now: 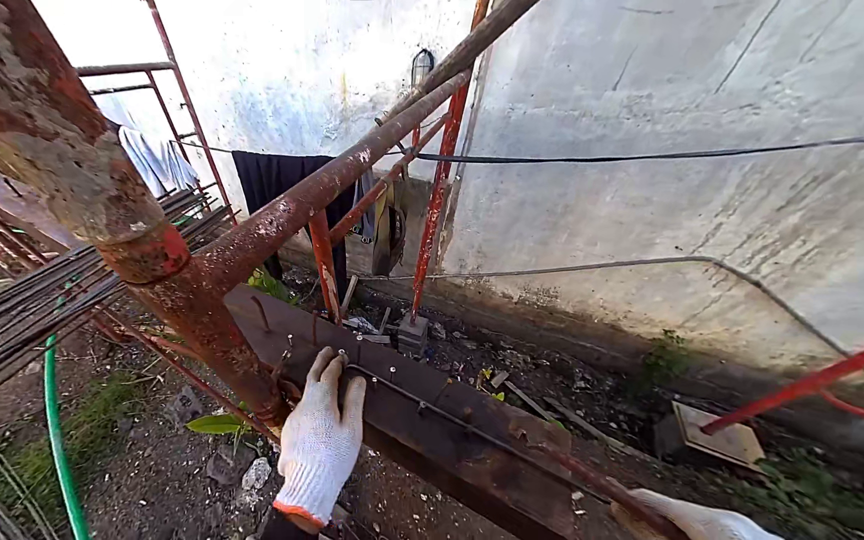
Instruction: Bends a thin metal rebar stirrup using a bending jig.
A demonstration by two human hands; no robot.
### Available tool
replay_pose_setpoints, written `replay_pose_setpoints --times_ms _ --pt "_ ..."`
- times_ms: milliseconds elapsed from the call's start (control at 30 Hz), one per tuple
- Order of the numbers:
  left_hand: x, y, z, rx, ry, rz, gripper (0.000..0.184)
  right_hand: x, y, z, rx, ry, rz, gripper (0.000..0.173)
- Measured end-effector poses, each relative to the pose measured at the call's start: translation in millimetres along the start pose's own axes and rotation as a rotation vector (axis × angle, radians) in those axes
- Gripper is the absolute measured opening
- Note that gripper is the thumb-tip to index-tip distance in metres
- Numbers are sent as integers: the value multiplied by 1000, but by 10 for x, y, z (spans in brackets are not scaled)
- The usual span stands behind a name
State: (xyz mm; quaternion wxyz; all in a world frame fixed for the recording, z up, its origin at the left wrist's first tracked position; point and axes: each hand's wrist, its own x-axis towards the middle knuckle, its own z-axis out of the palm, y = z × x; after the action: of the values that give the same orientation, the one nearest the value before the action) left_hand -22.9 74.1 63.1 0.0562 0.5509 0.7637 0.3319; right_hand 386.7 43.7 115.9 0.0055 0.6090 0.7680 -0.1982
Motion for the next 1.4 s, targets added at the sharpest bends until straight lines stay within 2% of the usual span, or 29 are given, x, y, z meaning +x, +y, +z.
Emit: replay_pose_setpoints --times_ms 100,233,333,400,433,500,667,1033,1200,1400 --pt "6 -70 28 -14 7 28 49 53 193 193 14 55 -49 46" --pt "26 -114 45 -89 7 46 46 117 228 -30 30 134 -112 38" --pt "24 -133 52 -83 7 53 47 305 326 -293 -72 220 -45 48" --pt "27 -138 61 -81 19 52 47 549 418 -373 -119 251 -76 59" --pt "28 -134 63 -76 23 50 47 681 438 -389 -125 254 -109 59" --pt "22 -130 68 -68 25 45 47 943 428 -396 -135 230 -202 55" --pt "26 -117 58 -45 18 34 48 1523 334 -358 -240 165 -437 59" --pt "16 -98 67 -39 41 17 44 2318 -285 -813 -539 12 -767 57" --pt "8 -75 50 -33 47 8 46 2436 -288 -740 -515 -84 -753 58" --pt "-15 -117 88 14 90 32 46 2306 -48 -602 -499 135 -874 47"
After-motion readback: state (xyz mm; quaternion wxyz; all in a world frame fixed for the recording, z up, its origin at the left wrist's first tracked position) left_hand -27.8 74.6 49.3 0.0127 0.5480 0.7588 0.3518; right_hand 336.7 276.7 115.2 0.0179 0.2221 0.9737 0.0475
